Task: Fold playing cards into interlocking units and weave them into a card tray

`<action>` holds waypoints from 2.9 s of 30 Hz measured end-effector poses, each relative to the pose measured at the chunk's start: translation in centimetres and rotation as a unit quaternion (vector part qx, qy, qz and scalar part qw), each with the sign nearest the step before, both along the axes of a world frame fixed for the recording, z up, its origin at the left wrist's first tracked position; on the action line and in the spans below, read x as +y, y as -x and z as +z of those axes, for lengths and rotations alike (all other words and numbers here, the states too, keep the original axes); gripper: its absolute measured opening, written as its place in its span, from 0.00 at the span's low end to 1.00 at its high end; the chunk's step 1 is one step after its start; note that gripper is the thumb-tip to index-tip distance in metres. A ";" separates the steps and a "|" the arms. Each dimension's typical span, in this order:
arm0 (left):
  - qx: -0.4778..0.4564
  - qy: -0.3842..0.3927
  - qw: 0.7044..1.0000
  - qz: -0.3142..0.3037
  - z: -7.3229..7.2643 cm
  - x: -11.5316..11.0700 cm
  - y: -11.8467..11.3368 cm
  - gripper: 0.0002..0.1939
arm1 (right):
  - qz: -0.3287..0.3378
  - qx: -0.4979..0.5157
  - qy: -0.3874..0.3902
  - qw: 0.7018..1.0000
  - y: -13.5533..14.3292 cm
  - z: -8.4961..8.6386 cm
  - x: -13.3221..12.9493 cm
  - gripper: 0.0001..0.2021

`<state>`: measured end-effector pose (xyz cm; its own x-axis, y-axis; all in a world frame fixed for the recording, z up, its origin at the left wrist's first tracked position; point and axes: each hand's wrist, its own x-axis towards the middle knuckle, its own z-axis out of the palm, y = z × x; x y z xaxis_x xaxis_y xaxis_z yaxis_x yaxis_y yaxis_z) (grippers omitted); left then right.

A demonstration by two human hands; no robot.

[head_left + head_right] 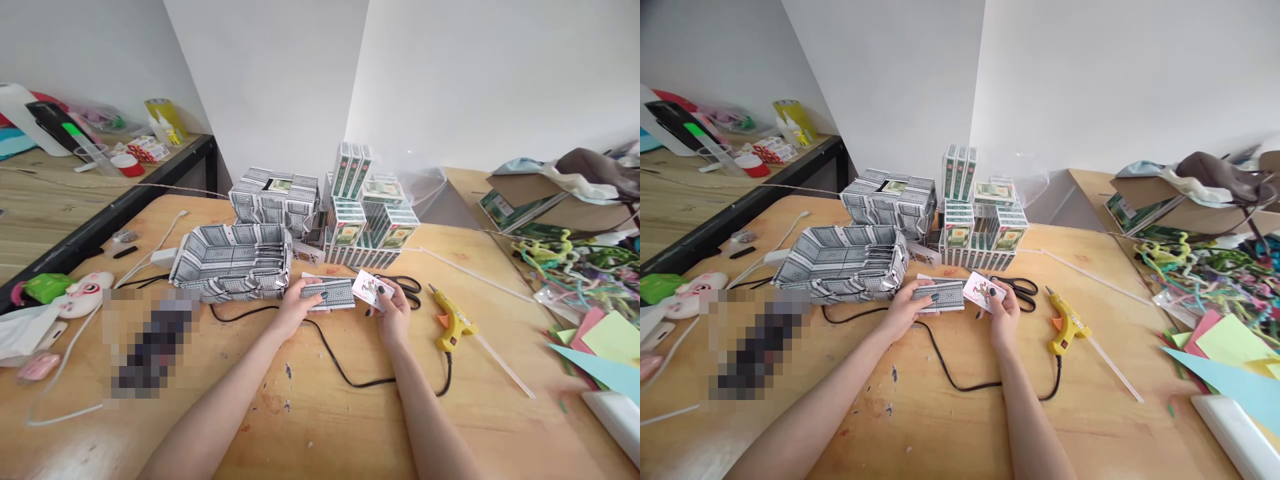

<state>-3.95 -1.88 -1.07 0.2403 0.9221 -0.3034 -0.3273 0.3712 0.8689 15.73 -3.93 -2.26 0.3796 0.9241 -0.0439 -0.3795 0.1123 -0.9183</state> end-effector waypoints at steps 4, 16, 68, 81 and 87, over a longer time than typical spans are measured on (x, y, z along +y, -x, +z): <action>0.012 -0.010 1.000 -0.001 0.1 0.0 0.0 0.20 | 0.012 0.000 0.005 1.000 0.1 0.1 0.0 0.16; 0.071 -0.055 0.996 0.017 0.5 -0.7 -0.5 0.23 | 0.111 -0.087 0.017 0.990 1.0 1.0 -0.5 0.17; 0.082 -0.015 0.995 -0.061 0.7 -0.2 0.3 0.20 | 0.291 -0.088 0.053 0.951 -1.8 0.6 -0.6 0.12; 0.104 -0.035 0.993 -0.049 1.1 -0.3 0.0 0.18 | 0.266 -0.162 0.069 0.948 -0.7 0.3 -0.8 0.15; 0.111 -0.050 0.991 -0.051 0.7 -0.4 -0.2 0.18 | 0.259 -0.190 0.055 0.945 -0.3 0.5 -0.9 0.14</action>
<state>-3.74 -2.24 -0.38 0.2707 0.9248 -0.2673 -0.0896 0.3007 0.9495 16.07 -4.78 -1.72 -0.1147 0.9882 -0.1018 0.0031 -0.1021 -0.9948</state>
